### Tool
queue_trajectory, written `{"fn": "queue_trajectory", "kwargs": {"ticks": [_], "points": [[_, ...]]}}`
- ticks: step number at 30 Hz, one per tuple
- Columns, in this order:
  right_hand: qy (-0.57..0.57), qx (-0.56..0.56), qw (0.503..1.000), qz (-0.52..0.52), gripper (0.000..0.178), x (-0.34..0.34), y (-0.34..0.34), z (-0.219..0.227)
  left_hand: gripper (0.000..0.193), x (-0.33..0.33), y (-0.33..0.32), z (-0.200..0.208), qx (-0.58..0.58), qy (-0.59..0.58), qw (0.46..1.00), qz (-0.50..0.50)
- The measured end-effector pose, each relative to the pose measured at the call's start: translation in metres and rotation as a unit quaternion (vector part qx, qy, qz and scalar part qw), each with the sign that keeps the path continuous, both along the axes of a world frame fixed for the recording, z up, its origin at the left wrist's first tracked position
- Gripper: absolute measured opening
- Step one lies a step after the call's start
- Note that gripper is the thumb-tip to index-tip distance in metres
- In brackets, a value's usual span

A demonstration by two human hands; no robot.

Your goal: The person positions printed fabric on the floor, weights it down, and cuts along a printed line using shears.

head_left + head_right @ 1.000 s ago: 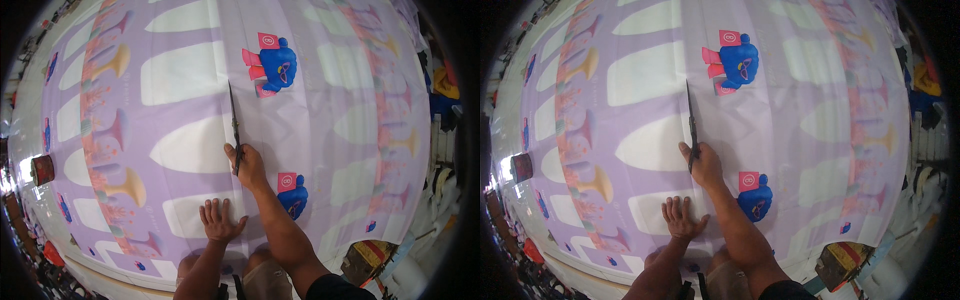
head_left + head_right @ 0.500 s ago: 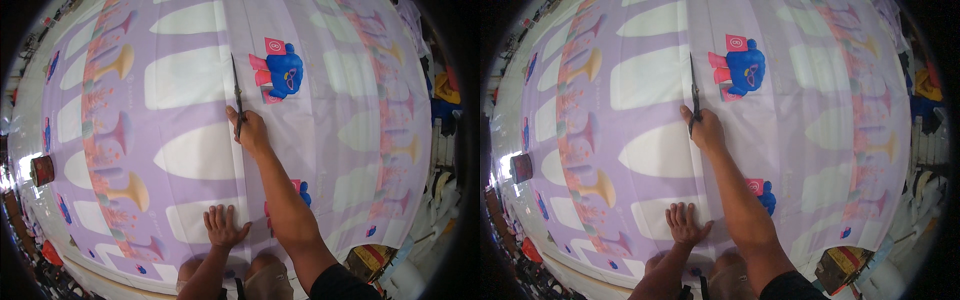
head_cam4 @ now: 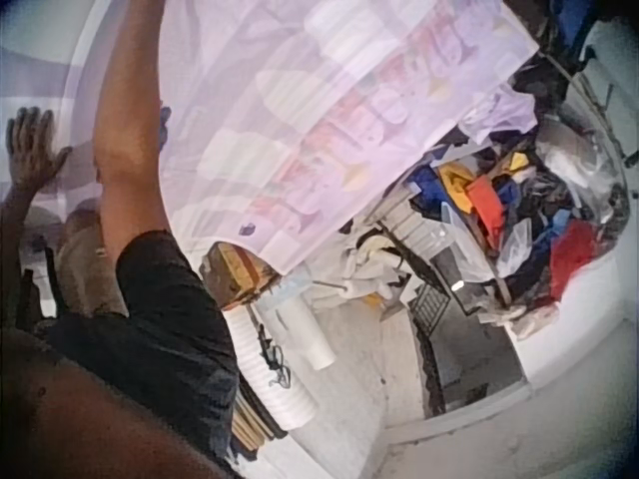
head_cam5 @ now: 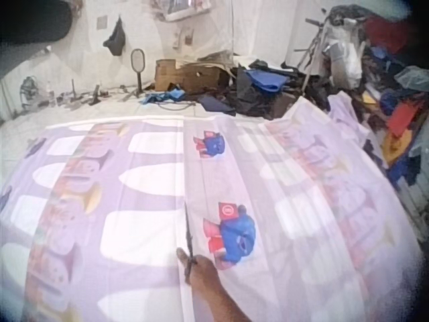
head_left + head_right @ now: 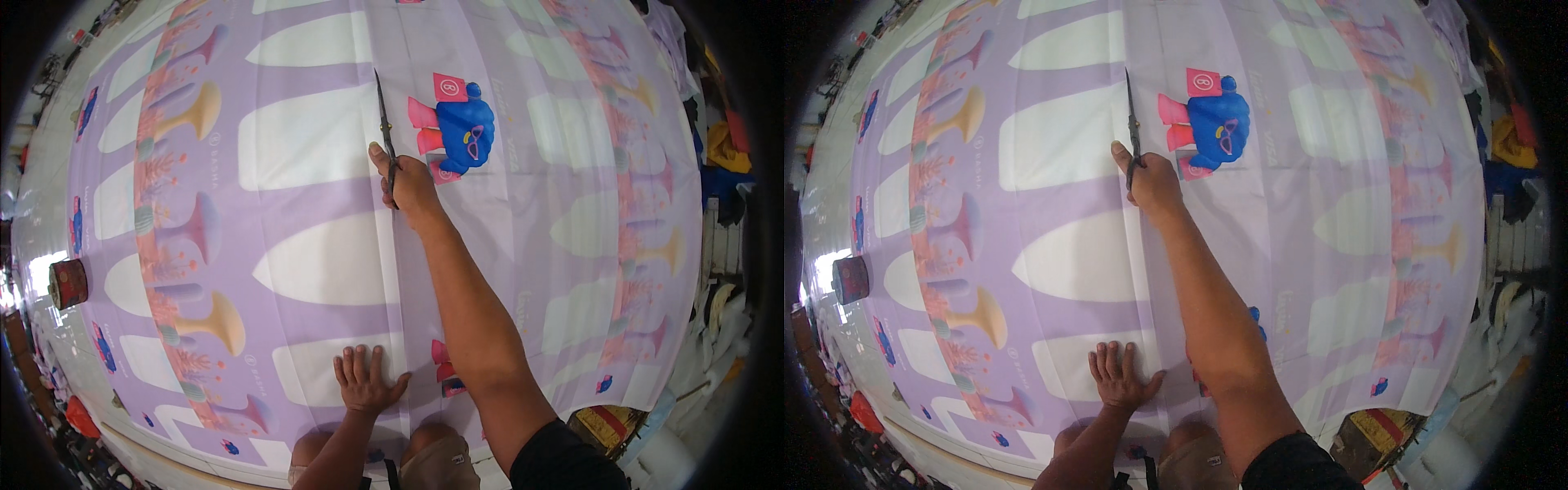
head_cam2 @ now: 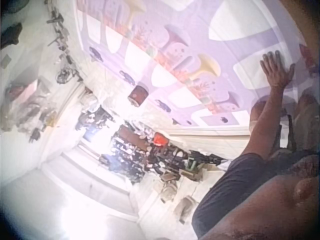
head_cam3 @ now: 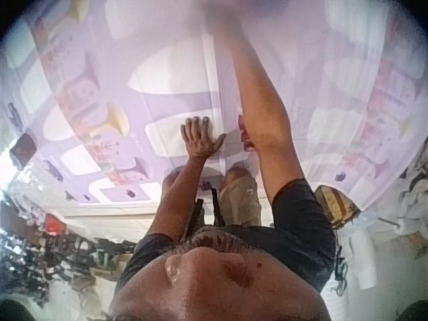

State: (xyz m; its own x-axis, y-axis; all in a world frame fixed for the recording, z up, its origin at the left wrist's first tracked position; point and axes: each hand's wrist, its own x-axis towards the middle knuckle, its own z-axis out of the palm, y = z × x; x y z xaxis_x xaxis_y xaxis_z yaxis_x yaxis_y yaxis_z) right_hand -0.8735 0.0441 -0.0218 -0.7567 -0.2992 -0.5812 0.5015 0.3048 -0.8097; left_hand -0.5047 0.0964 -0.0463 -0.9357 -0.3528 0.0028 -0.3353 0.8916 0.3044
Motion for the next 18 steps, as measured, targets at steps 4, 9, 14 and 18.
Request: {"fn": "queue_trajectory", "kwargs": {"ticks": [4, 9, 14, 18], "points": [[0.026, -0.002, 1.000, 0.005, 0.057, -0.003, 0.003, -0.004, 0.083, -0.001, 0.000, 0.001, 0.008, -0.010, 1.000, -0.002], [0.036, -0.003, 0.999, 0.003, 0.057, -0.002, 0.002, -0.009, 0.082, -0.002, 0.000, 0.002, 0.004, -0.006, 1.000, -0.003], [0.026, 0.005, 1.000, 0.001, 0.057, -0.014, -0.010, -0.002, 0.082, -0.001, 0.000, 0.002, 0.002, -0.007, 1.000, 0.008], [0.036, 0.018, 0.999, 0.008, 0.057, -0.048, -0.031, -0.003, 0.082, -0.001, 0.002, 0.000, -0.001, 0.003, 1.000, 0.007]]}}
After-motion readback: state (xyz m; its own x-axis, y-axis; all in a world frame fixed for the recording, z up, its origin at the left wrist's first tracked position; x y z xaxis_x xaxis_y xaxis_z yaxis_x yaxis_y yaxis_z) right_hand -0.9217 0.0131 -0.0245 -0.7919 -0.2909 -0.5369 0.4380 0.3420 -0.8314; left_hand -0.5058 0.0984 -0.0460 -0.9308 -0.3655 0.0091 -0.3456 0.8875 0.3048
